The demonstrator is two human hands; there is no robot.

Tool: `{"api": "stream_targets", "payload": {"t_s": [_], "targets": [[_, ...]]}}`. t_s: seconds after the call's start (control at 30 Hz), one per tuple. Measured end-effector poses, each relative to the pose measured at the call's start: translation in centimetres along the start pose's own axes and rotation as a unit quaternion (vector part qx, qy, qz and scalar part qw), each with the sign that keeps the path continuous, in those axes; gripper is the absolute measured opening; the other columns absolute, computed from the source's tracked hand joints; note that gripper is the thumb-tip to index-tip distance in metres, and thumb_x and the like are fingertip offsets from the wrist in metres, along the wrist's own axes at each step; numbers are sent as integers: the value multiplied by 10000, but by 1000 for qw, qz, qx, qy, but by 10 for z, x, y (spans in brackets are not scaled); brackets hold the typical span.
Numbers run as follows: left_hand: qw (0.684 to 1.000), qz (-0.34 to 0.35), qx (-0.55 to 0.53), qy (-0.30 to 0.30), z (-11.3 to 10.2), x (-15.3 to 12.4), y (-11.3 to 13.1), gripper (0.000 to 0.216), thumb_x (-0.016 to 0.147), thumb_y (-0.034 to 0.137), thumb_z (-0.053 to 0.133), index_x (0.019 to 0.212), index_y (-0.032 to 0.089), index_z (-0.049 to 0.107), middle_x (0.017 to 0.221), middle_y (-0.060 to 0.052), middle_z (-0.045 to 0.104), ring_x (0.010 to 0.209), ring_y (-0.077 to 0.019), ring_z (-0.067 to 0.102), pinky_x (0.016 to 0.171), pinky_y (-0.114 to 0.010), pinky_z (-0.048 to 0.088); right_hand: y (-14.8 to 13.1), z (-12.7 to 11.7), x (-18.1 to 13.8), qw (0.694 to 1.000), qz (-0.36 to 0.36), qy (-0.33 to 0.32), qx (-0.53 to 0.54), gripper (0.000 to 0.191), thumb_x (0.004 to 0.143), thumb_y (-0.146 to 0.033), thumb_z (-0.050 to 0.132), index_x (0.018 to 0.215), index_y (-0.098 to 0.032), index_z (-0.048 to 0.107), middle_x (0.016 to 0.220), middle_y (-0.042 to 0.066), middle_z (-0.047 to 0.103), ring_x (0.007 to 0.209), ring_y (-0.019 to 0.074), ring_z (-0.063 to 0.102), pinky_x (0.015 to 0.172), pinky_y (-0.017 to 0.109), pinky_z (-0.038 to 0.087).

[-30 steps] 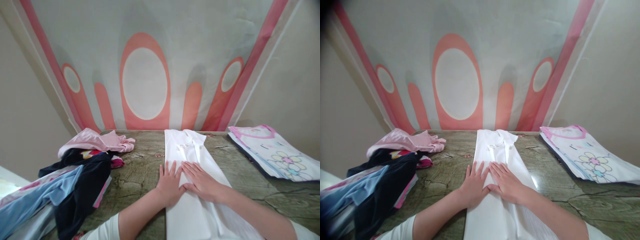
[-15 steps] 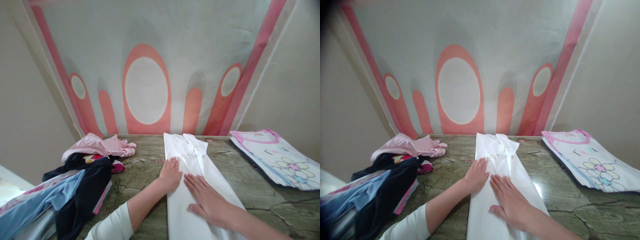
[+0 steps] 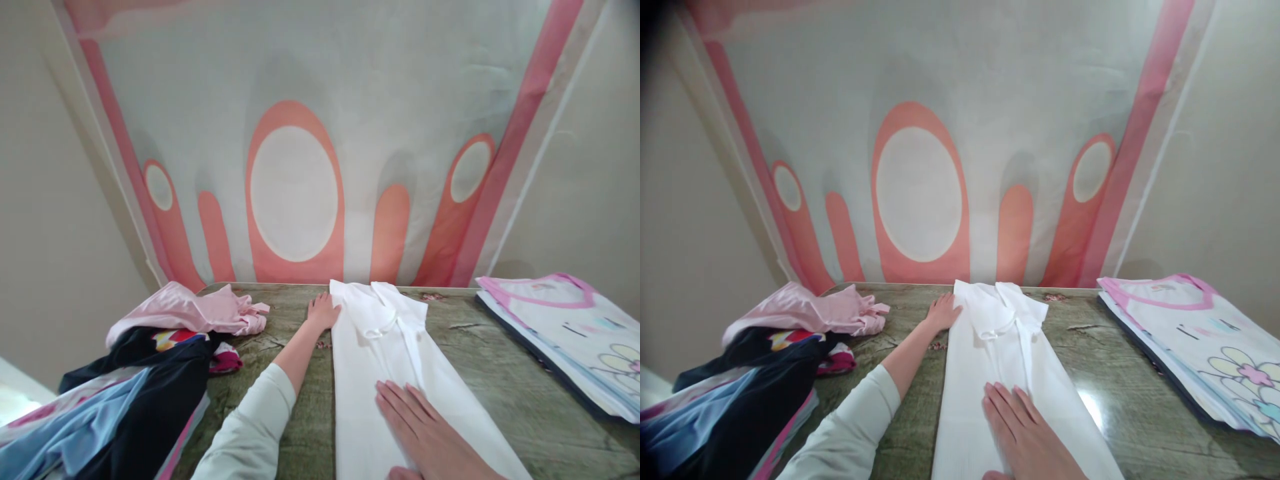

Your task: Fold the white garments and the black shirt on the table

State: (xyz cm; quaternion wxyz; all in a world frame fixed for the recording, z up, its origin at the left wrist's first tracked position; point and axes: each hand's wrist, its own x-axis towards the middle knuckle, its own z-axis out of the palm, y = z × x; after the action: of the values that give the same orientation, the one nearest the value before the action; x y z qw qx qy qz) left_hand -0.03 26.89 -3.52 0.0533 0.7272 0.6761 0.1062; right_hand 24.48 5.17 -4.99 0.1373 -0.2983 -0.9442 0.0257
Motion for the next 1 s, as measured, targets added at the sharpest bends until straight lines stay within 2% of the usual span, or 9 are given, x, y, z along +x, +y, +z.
{"api": "stream_targets", "payload": {"t_s": [0.07,0.17,0.3,0.4,0.53,0.6,0.7,0.8,1.0], "targets": [[999,-29,-22,25,-2,18,-4,426,862,422,410,1195,191,542,1299,-100,502,1205,-247,432,971,-363,327,6,6,0,999,-16,23,-16,741,850,-467,471,1444,-205,113,1422,126,288,1264,323,359,978,495,394],[993,-83,-52,67,-5,41,-10,386,866,423,412,1127,213,603,1167,-92,603,1095,-237,524,878,-322,389,11,13,1,997,-23,56,-38,672,883,-332,441,1445,-236,84,1405,85,338,1234,285,416,950,450,433],[981,-136,-87,112,-3,61,-13,414,831,521,436,997,225,675,1082,-114,640,1059,-287,534,860,-384,383,13,17,4,990,-31,83,-109,623,897,-257,393,1446,-205,102,1359,86,418,1191,252,475,898,399,468],[971,-153,-114,141,4,72,-12,392,799,527,488,921,214,690,1060,-133,642,1077,-320,513,886,-437,350,13,17,6,979,-44,103,-172,549,913,-300,367,1429,-206,205,1318,70,484,1170,218,496,885,347,466],[963,-137,-168,157,12,85,-15,278,799,444,538,800,201,673,905,-108,676,964,-274,582,851,-385,383,12,14,10,950,-63,161,-260,430,921,-241,354,1348,-204,383,1277,44,541,1137,182,513,972,311,371],[958,-118,-201,167,15,91,-18,228,820,393,531,817,195,644,866,-83,676,878,-228,612,794,-330,417,10,11,13,940,-74,174,-285,398,917,-209,354,1305,-207,442,1265,37,552,1127,180,514,1020,325,307],[946,-91,-249,189,18,99,-23,158,840,312,526,891,179,595,872,-65,666,837,-180,619,757,-277,435,7,4,15,941,-83,166,-281,374,913,-218,361,1266,-217,485,1275,28,543,1143,181,495,1046,334,268],[929,-69,-298,207,23,107,-29,126,841,232,535,939,157,558,900,-65,654,841,-145,619,772,-249,439,6,-1,15,948,-81,150,-270,368,903,-230,384,1252,-210,498,1291,32,528,1164,185,475,1031,325,295],[900,-57,-377,214,30,118,-39,202,786,113,577,983,134,535,925,-73,646,797,-116,626,751,-236,463,5,-4,15,956,-87,137,-244,361,902,-280,418,1247,-212,501,1294,41,525,1184,204,460,1038,354,300]]}}
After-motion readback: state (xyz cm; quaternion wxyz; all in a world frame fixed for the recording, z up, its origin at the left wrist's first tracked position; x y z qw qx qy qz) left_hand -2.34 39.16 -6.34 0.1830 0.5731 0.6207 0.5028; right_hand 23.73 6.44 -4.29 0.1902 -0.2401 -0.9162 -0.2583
